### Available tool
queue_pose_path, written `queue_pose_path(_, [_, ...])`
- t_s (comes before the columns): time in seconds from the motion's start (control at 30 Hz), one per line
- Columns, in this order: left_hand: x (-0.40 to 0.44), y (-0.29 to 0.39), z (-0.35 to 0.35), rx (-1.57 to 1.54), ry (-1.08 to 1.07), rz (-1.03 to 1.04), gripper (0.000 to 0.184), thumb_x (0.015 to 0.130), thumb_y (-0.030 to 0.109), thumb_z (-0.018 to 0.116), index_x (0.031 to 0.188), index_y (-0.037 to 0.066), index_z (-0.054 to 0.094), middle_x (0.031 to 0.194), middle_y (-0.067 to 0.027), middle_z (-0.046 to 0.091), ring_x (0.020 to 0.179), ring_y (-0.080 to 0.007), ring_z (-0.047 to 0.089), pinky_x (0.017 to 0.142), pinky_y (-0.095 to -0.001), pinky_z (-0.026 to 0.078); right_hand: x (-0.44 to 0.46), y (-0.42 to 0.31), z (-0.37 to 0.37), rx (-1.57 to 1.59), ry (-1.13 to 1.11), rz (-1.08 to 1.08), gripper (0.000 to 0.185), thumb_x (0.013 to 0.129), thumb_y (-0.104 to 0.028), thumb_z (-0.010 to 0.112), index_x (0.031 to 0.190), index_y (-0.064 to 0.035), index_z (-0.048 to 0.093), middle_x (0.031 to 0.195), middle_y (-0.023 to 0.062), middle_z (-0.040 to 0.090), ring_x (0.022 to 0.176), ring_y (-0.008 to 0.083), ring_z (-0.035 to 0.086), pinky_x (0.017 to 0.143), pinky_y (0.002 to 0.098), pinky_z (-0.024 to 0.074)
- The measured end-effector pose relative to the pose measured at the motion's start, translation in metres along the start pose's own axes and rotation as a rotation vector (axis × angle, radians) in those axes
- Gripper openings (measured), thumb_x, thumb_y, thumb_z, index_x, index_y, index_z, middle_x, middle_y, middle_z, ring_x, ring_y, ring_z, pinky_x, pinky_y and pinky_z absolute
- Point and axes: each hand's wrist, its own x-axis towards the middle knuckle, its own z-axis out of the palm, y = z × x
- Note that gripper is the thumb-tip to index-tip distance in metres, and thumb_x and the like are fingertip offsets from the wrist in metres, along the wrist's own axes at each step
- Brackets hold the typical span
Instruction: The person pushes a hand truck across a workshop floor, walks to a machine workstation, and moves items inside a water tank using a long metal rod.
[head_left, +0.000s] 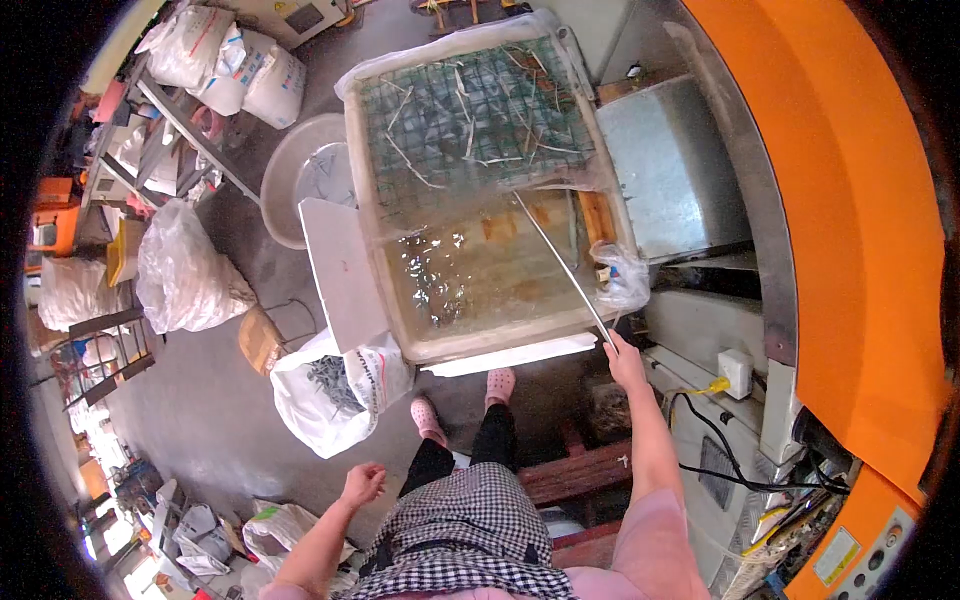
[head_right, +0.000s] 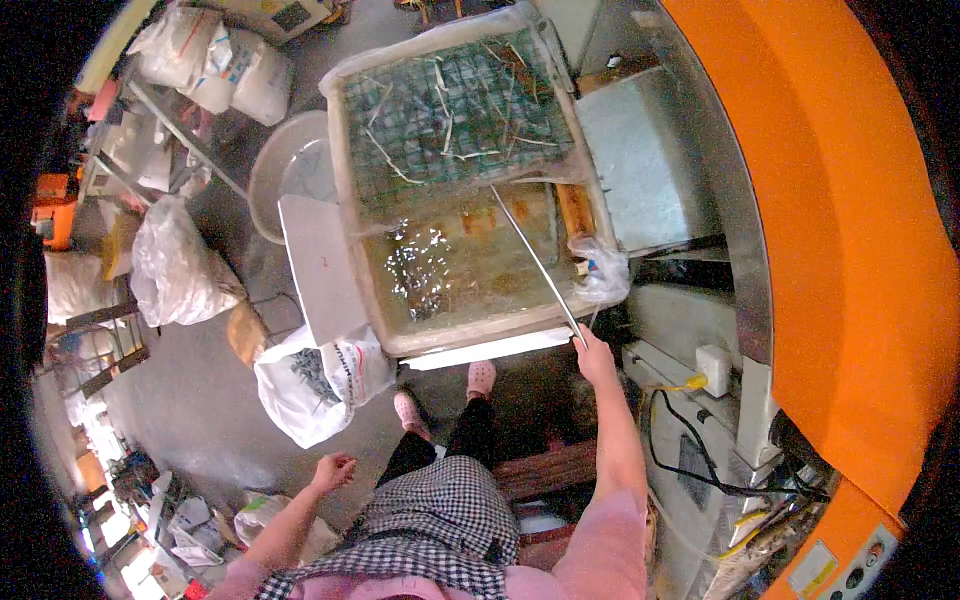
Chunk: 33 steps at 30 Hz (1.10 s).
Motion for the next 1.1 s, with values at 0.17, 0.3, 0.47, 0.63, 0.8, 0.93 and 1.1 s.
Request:
queue_pose_path(0.17, [-0.001,0.006,-0.001,0.04,-0.019,-0.016,0.018,0.081,0.015,0.054,0.089,-0.001,0.058,0.067,-0.0072,0.06,0.053,-0.0124,0.058,0.046,-0.0253,0.047,0.026,-0.001,0.019,0.068,-0.099,-0.02,0.037,0.082,-0.022,0.052,0.116,-0.0058,0.049,0.102,0.0226,0.055,0.094,0.0363,0.053,0.08,0.0384,0.0423])
queue_pose_path(0.3, [-0.001,0.008,0.0,0.051,-0.029,-0.039,0.018,0.081,0.016,0.054,0.087,-0.001,0.058,0.067,-0.0072,0.06,0.053,-0.0129,0.058,0.047,-0.0256,0.047,0.034,-0.006,0.029,0.04,-0.125,-0.028,0.038,0.082,-0.021,0.053,0.116,-0.0048,0.049,0.102,0.0223,0.056,0.095,0.036,0.052,0.081,0.0377,0.0419])
queue_pose_path(0.47, [0.001,0.014,0.001,0.084,-0.031,0.007,0.018,0.081,0.015,0.053,0.086,-0.002,0.058,0.067,-0.0082,0.06,0.053,-0.0131,0.058,0.048,-0.0255,0.048,0.004,-0.009,0.002,0.069,-0.178,-0.018,0.037,0.082,-0.019,0.053,0.114,-0.002,0.049,0.104,0.0204,0.056,0.098,0.0319,0.053,0.082,0.0347,0.0416])
queue_pose_path(0.63, [0.007,0.014,-0.002,0.057,-0.014,0.016,0.018,0.081,0.016,0.053,0.086,-0.001,0.058,0.067,-0.0084,0.06,0.053,-0.0129,0.058,0.047,-0.0255,0.048,-0.046,0.039,-0.004,0.146,-0.159,0.022,0.037,0.083,-0.022,0.053,0.116,-0.0054,0.05,0.107,0.0166,0.056,0.099,0.0294,0.054,0.083,0.0339,0.0416])
queue_pose_path(0.8, [0.009,0.014,0.0,0.109,-0.035,0.014,0.019,0.082,0.017,0.053,0.087,-0.001,0.058,0.067,-0.0078,0.06,0.053,-0.0124,0.058,0.047,-0.0253,0.048,-0.05,0.038,0.0,0.189,-0.124,0.129,0.038,0.083,-0.022,0.053,0.117,-0.0065,0.049,0.106,0.0168,0.057,0.099,0.0283,0.054,0.082,0.0341,0.042])
queue_pose_path(0.93, [0.012,0.013,0.004,0.075,-0.035,0.025,0.02,0.082,0.018,0.053,0.087,-0.001,0.058,0.067,-0.0077,0.06,0.053,-0.0122,0.058,0.047,-0.0253,0.047,-0.016,0.018,0.021,0.223,-0.142,0.134,0.036,0.083,-0.021,0.053,0.116,-0.0071,0.05,0.102,0.0183,0.058,0.096,0.0289,0.055,0.08,0.0341,0.0425])
queue_pose_path(1.1, [0.015,0.017,0.002,0.079,-0.019,0.03,0.019,0.082,0.019,0.053,0.086,0.0,0.058,0.067,-0.0075,0.06,0.052,-0.0117,0.058,0.046,-0.0247,0.046,0.012,0.014,0.082,0.219,-0.022,-0.026,0.033,0.082,-0.019,0.054,0.112,-0.0036,0.051,0.096,0.0189,0.059,0.089,0.0235,0.058,0.076,0.0304,0.0429])
